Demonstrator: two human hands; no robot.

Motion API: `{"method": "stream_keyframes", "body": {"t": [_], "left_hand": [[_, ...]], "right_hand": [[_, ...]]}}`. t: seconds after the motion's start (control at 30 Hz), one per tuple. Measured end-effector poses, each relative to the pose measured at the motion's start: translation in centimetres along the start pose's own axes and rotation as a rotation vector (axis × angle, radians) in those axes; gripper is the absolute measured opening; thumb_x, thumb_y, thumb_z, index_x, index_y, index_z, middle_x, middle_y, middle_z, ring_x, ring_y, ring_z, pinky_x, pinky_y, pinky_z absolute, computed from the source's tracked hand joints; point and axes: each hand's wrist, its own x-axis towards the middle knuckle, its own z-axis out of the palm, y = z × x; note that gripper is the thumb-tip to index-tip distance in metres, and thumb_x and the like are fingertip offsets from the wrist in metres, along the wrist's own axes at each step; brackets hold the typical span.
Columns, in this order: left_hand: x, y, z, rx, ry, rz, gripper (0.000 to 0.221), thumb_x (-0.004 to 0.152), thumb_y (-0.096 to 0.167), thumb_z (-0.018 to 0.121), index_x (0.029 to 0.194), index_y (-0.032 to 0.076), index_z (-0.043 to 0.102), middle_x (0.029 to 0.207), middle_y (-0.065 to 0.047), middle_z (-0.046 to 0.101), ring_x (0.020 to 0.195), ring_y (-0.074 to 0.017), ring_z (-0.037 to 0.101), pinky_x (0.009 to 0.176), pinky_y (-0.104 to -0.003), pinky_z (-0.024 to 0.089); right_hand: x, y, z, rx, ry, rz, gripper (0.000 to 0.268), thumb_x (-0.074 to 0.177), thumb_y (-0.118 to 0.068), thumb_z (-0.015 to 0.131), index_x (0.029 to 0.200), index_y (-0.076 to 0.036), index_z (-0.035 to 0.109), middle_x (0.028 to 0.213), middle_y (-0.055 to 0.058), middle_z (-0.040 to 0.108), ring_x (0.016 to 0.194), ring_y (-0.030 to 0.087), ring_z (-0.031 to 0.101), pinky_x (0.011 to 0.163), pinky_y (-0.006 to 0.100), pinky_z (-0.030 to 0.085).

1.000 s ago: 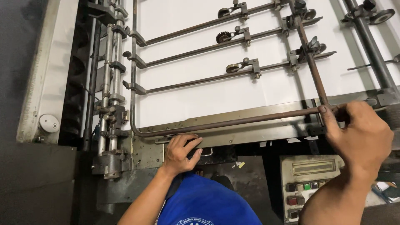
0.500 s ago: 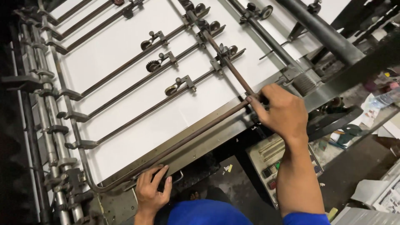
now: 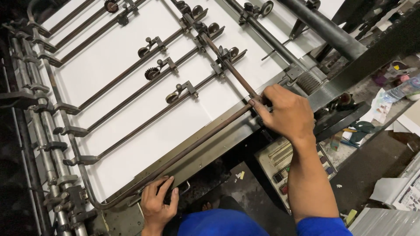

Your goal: Adjusting the guide rails and feed mechanism of an industrial printing press.

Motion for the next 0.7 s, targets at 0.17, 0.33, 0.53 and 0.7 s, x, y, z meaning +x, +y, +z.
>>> {"method": "stream_keyframes", "body": {"t": [0.17,0.33,0.53,0.7], "left_hand": [[0.0,-0.2,0.2,0.014,-0.024,-0.008,0.033,0.080,0.022,0.075,0.111,0.012,0.077,0.107,-0.010,0.070,0.098,-0.0300,0.066,0.085,-0.042,0.052],[0.7,0.6,-0.2,-0.010,0.020,0.026,0.032,0.080,0.020,0.075,0.111,0.012,0.076,0.108,-0.010,0.071,0.097,-0.0319,0.066,0.086,-0.043,0.052],[1.2,1.5,-1.2,-0.050,0.054,0.031,0.031,0.080,0.020,0.078,0.110,0.011,0.076,0.109,-0.010,0.072,0.098,-0.0311,0.067,0.087,-0.042,0.054],[1.1,1.3,-1.5,-0.057,0.046,0.021,0.032,0.081,0.022,0.078,0.111,0.011,0.076,0.108,-0.010,0.072,0.099,-0.0304,0.068,0.085,-0.042,0.053]], "right_hand": [[0.0,-0.2,-0.3,0.005,0.002,0.018,0.031,0.089,-0.037,0.079,0.090,-0.008,0.067,0.081,0.008,0.066,0.073,0.033,0.067,0.057,0.044,0.051],[-0.2,0.1,-0.4,0.026,0.037,-0.053,0.031,0.091,-0.035,0.080,0.091,-0.008,0.065,0.086,0.010,0.065,0.079,0.035,0.066,0.063,0.044,0.051],[-1.0,1.3,0.8,-0.023,0.059,-0.062,0.037,0.101,-0.038,0.082,0.089,-0.009,0.063,0.088,0.009,0.065,0.083,0.034,0.065,0.068,0.041,0.050],[-0.9,0.8,0.4,-0.056,0.033,-0.103,0.037,0.103,-0.036,0.083,0.088,-0.007,0.064,0.089,0.010,0.065,0.080,0.032,0.065,0.066,0.039,0.049]]}}
